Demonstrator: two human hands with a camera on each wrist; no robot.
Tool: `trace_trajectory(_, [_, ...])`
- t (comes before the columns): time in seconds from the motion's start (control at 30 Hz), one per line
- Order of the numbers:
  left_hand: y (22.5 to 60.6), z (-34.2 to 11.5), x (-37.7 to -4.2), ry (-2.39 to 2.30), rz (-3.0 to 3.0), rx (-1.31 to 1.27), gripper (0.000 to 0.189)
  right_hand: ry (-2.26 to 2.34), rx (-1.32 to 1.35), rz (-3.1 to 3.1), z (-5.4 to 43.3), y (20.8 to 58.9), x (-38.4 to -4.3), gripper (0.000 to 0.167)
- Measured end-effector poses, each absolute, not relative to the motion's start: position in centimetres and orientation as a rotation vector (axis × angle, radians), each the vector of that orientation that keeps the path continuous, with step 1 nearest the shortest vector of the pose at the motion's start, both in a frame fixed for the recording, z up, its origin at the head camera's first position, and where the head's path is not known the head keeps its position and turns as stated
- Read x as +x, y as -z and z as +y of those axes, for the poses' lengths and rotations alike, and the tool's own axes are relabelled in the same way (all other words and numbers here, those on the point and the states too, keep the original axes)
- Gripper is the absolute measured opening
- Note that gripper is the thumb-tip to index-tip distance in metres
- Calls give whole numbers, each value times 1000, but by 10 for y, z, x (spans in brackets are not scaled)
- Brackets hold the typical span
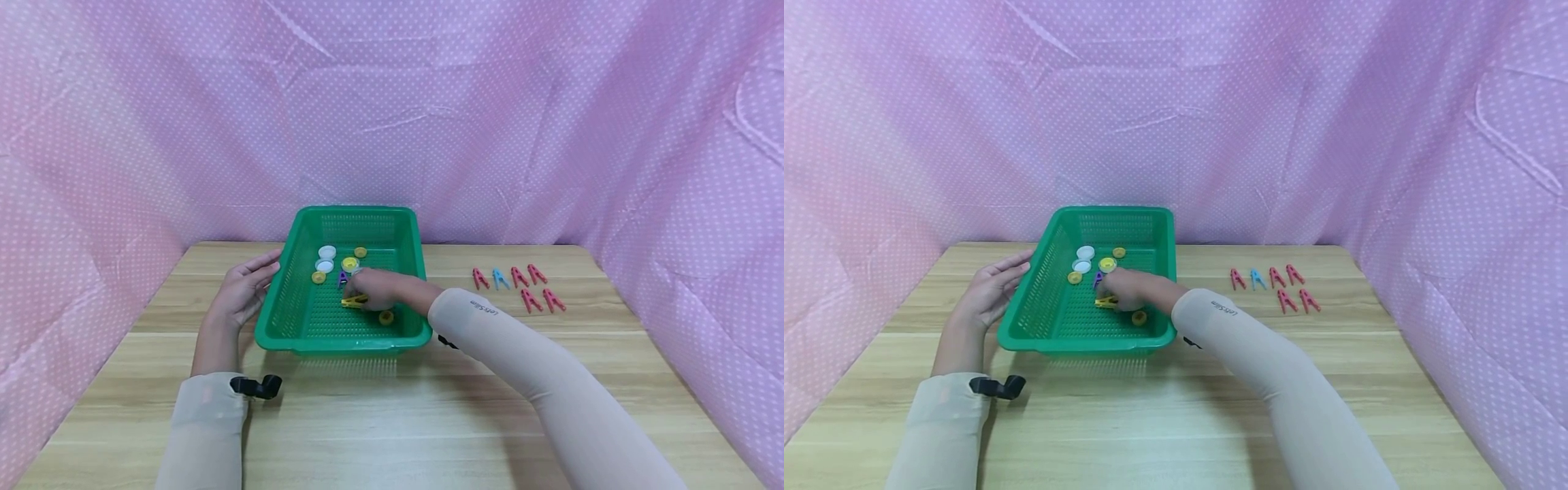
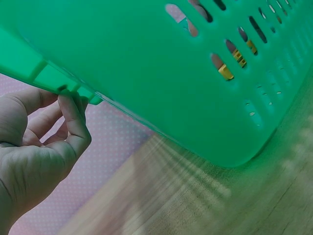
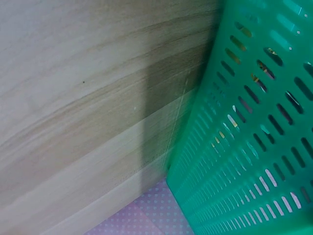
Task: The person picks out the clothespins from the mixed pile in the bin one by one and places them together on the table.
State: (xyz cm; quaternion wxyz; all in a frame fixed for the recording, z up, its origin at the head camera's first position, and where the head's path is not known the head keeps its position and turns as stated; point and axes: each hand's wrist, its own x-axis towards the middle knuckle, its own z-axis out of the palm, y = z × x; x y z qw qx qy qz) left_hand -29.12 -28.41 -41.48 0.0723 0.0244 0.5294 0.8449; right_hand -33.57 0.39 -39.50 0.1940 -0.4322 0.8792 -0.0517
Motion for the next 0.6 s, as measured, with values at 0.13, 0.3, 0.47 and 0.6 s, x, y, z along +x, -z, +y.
trace_trajectory(0.13, [415, -283, -292, -2538, 1593, 71, 31, 139, -1203, 2460, 5, 395, -335, 39])
trace_trajectory(0.3, [415, -282, -293, -2533, 1587, 71, 32, 128, -1217, 2463, 6, 393, -334, 37])
trace_trajectory(0.47, [413, -282, -293, -2531, 1593, 64, 31, 128, -1229, 2473, 6, 392, -334, 36])
trace_trajectory(0.6, [412, -284, -291, -2533, 1586, 59, 30, 139, -1265, 2478, 6, 392, -335, 36])
